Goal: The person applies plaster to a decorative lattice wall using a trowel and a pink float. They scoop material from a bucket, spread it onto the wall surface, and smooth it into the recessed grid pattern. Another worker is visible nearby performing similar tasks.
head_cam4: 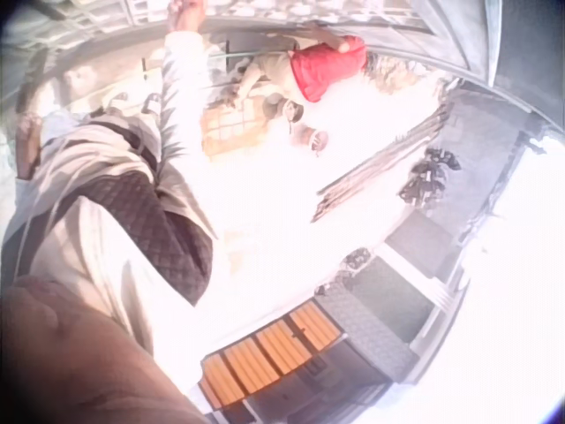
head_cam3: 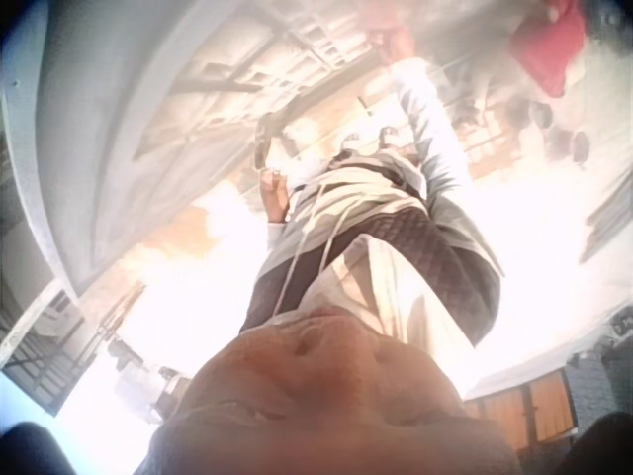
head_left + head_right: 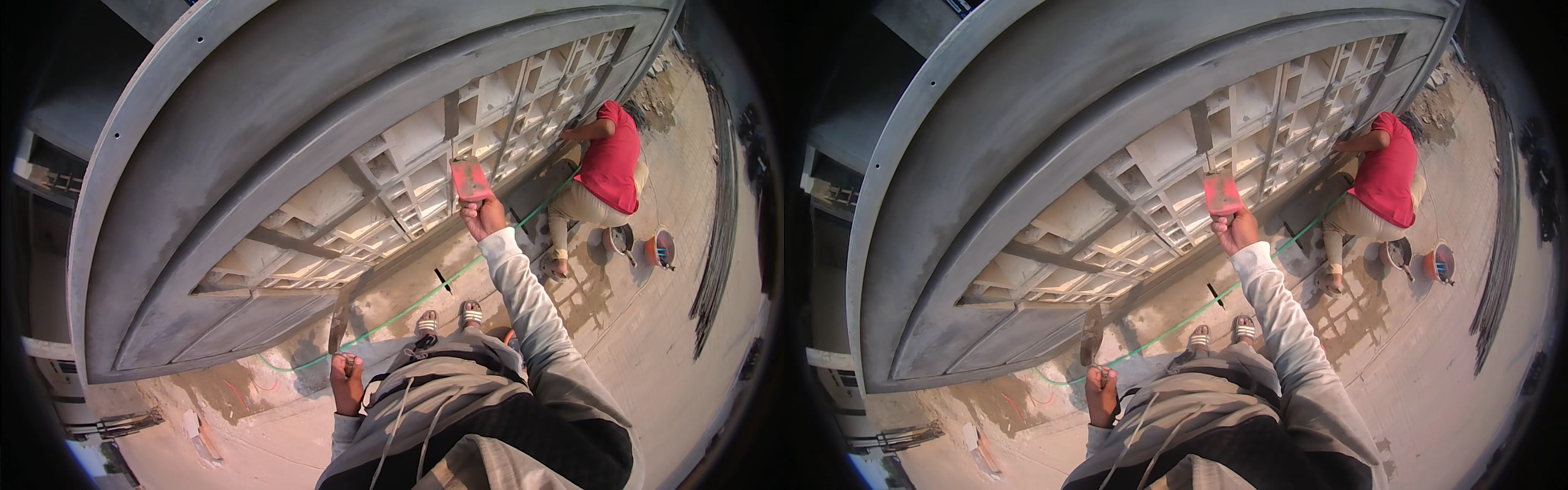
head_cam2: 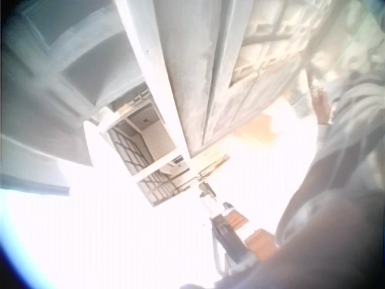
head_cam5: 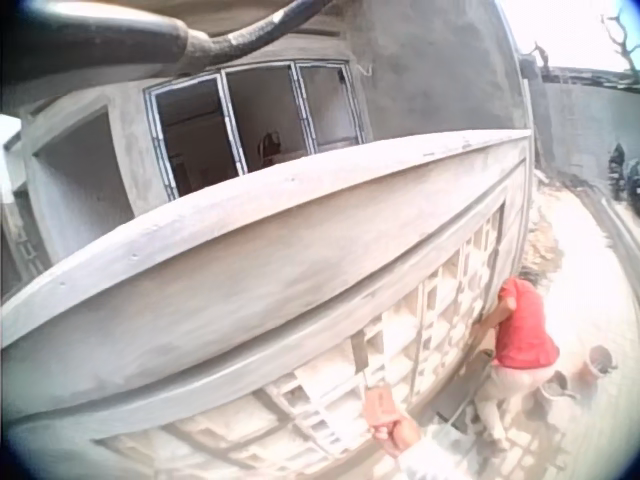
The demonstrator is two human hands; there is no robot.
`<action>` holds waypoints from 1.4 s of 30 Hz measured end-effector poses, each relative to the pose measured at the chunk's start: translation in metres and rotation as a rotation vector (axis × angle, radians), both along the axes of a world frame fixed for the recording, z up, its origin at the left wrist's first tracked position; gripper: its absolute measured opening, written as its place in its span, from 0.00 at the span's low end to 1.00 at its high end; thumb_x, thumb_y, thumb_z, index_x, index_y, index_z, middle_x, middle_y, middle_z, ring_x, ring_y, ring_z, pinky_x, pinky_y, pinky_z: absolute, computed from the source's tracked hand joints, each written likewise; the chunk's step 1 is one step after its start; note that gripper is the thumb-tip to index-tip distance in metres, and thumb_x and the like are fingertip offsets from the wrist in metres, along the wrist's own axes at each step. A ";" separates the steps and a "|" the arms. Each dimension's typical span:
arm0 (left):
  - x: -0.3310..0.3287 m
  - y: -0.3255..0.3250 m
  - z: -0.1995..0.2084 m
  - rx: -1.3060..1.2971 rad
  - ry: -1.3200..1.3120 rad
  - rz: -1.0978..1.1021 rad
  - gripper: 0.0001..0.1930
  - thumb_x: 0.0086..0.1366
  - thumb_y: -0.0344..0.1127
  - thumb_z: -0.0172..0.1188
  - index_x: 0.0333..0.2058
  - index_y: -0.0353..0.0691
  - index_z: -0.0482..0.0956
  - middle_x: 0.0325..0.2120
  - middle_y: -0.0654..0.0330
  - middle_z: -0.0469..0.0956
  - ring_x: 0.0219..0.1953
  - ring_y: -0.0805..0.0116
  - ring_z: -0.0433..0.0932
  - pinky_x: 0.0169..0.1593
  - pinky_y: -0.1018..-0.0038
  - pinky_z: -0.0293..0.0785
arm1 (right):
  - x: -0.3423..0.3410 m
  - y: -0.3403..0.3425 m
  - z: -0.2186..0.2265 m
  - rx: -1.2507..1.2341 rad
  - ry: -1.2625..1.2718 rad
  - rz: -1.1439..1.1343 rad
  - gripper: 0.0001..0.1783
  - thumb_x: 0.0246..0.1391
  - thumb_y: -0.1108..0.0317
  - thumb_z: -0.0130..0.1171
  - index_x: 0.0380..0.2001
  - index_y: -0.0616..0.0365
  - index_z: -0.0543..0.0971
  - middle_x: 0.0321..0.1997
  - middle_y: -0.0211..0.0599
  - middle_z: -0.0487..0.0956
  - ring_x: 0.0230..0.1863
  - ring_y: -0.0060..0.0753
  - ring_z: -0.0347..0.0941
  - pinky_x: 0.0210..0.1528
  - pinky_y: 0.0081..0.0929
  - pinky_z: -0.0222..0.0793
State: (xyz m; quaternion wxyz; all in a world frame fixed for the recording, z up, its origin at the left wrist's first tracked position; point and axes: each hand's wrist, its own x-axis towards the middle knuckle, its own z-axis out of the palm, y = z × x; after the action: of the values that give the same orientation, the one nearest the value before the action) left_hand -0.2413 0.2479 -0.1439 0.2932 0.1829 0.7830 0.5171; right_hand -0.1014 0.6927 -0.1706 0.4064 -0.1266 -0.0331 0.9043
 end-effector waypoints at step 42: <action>0.003 0.047 -0.006 -0.018 0.029 -0.180 0.08 0.68 0.29 0.60 0.34 0.38 0.68 0.23 0.71 0.64 0.25 0.83 0.59 0.30 0.81 0.58 | 0.138 -0.038 0.022 0.492 -0.245 -0.256 0.34 0.59 0.78 0.59 0.66 0.65 0.57 0.53 0.43 0.74 0.46 0.29 0.77 0.42 0.21 0.83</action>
State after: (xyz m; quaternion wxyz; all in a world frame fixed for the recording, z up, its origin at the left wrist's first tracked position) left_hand -0.2379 0.2949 -0.1499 0.3291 0.2574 0.7722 0.4787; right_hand 0.0368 0.6549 -0.1489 0.5284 -0.1357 -0.2837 0.7886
